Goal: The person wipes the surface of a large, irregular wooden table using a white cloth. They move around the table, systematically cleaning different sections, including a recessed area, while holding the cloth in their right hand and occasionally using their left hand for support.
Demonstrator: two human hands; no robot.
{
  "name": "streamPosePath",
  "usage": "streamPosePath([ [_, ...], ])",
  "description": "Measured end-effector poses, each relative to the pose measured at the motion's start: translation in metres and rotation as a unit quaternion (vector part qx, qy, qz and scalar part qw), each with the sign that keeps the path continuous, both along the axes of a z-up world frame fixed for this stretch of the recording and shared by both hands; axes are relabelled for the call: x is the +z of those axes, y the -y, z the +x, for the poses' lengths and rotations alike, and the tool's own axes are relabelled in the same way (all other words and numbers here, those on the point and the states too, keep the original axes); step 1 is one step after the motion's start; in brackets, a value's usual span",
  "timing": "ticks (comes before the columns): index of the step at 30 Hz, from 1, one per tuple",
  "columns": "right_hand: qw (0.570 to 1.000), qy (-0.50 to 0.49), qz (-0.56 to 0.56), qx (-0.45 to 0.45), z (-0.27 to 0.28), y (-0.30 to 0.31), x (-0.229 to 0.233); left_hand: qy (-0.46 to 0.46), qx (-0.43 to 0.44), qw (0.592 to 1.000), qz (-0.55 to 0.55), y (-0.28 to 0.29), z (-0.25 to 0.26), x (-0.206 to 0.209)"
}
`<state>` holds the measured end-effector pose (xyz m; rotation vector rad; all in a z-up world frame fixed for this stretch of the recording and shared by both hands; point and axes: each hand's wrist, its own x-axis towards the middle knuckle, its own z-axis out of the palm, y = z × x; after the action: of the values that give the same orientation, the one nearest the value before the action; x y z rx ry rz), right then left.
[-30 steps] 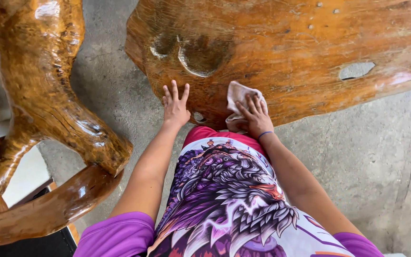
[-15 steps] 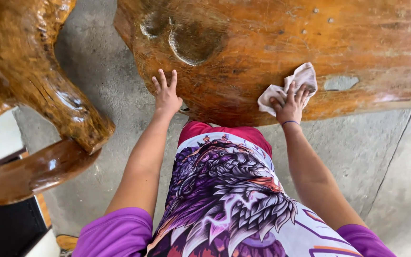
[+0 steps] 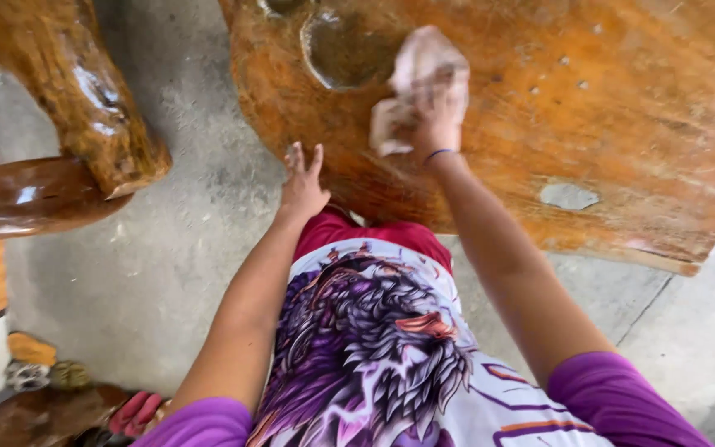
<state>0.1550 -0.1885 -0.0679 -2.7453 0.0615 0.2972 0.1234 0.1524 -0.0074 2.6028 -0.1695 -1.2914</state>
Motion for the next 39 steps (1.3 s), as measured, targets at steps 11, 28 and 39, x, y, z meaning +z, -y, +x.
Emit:
streamPosePath([
  [11,0.989,-0.009,0.043,0.14,-0.164,-0.041,0.008,0.021,-0.028,0.998,0.058,0.014,-0.027,-0.006],
  [28,0.921,-0.021,-0.043,-0.387,-0.191,0.117,0.008,0.065,-0.128,0.988,0.049,-0.009,0.014,-0.031],
  [39,0.912,-0.063,-0.086,-0.396,-0.06,-0.021,0.003,-0.05,-0.056,0.995,-0.062,-0.073,0.119,-0.021],
])
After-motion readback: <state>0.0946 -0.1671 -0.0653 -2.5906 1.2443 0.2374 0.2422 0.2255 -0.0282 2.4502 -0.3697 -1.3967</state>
